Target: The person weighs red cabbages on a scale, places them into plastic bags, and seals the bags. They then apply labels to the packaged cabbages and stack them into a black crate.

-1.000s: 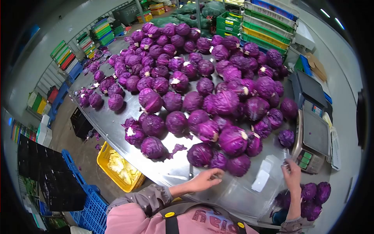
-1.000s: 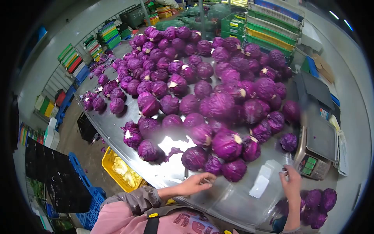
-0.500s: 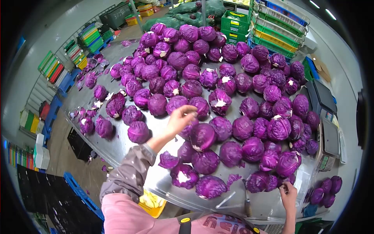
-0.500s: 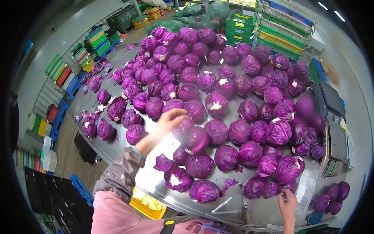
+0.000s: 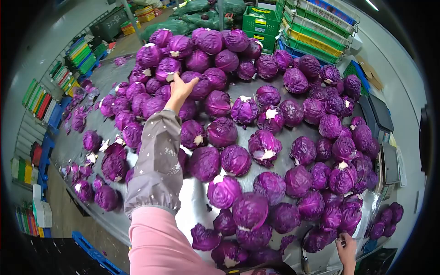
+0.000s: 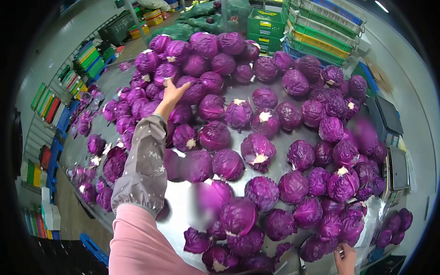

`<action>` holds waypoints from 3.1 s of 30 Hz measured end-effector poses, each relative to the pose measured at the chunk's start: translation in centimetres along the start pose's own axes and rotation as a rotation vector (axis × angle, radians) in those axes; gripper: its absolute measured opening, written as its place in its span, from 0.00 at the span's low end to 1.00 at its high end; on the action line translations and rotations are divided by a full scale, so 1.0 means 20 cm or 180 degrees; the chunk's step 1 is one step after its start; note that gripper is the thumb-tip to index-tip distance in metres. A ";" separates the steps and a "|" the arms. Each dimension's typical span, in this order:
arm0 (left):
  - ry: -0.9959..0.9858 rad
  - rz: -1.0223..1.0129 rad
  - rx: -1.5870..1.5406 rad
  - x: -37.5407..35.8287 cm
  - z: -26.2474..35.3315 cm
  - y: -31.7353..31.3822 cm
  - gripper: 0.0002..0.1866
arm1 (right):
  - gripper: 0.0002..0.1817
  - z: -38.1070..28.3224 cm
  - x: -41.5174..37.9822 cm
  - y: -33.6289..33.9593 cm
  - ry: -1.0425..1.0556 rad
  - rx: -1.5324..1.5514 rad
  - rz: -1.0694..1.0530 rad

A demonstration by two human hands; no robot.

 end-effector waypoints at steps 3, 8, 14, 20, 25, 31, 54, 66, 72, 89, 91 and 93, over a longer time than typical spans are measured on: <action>0.0339 -0.0264 0.0211 0.09 0.07 -0.13 0.53 | 0.09 -0.03 0.00 0.00 -0.0610 -0.0122 -0.0092; -0.0025 0.0081 -0.0022 0.14 -0.02 -0.16 0.41 | 0.10 -0.06 0.03 -0.01 -0.0649 -0.0322 -0.0277; 0.0697 -0.0769 -0.3496 -0.08 0.01 -0.03 0.29 | 0.09 -0.07 0.05 -0.03 -0.0400 -0.0311 -0.0244; 0.0194 -0.2220 -0.3808 -0.86 0.40 0.12 0.27 | 0.24 -0.51 0.26 -0.11 -0.0438 0.2445 -0.0314; -0.0669 -0.3231 -0.3124 -1.35 0.64 0.13 0.37 | 0.60 -1.02 0.41 -0.30 -0.0203 0.4276 -0.1488; -0.2765 -0.2891 -0.1491 -1.12 0.61 0.11 0.36 | 0.51 -0.86 0.50 -0.48 -0.1267 0.5206 -0.1218; -0.1746 0.0104 0.2468 0.22 0.21 -0.56 0.51 | 0.38 -0.83 0.62 -0.38 0.0004 0.1968 -0.0630; -0.1078 -0.0258 0.1544 0.17 0.20 -0.53 0.54 | 0.39 -0.85 0.63 -0.40 0.0223 0.1823 -0.0499; -0.0645 -0.0578 0.2213 0.15 0.30 -0.51 0.54 | 0.38 -0.85 0.63 -0.41 0.0218 0.1863 -0.0479; -0.0578 -0.0094 0.0759 0.20 0.09 -0.44 0.44 | 0.36 -0.80 0.62 -0.40 0.0375 0.1779 -0.0469; -0.0396 -0.0231 0.0266 0.26 0.10 -0.27 0.45 | 0.36 -0.80 0.61 -0.40 0.0398 0.1785 -0.0506; -0.0214 0.0269 0.0337 0.28 0.17 -0.16 0.46 | 0.34 -0.79 0.60 -0.39 0.0418 0.1686 -0.0533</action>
Point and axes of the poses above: each hand's wrist, its own x-axis towards the middle knuckle, its own y-axis out of the back of the hand, z = x × y, the point moved 1 cm from there along x, towards the middle knuckle, and after that the axes turned 8 degrees about x, right-handed, at the moved point
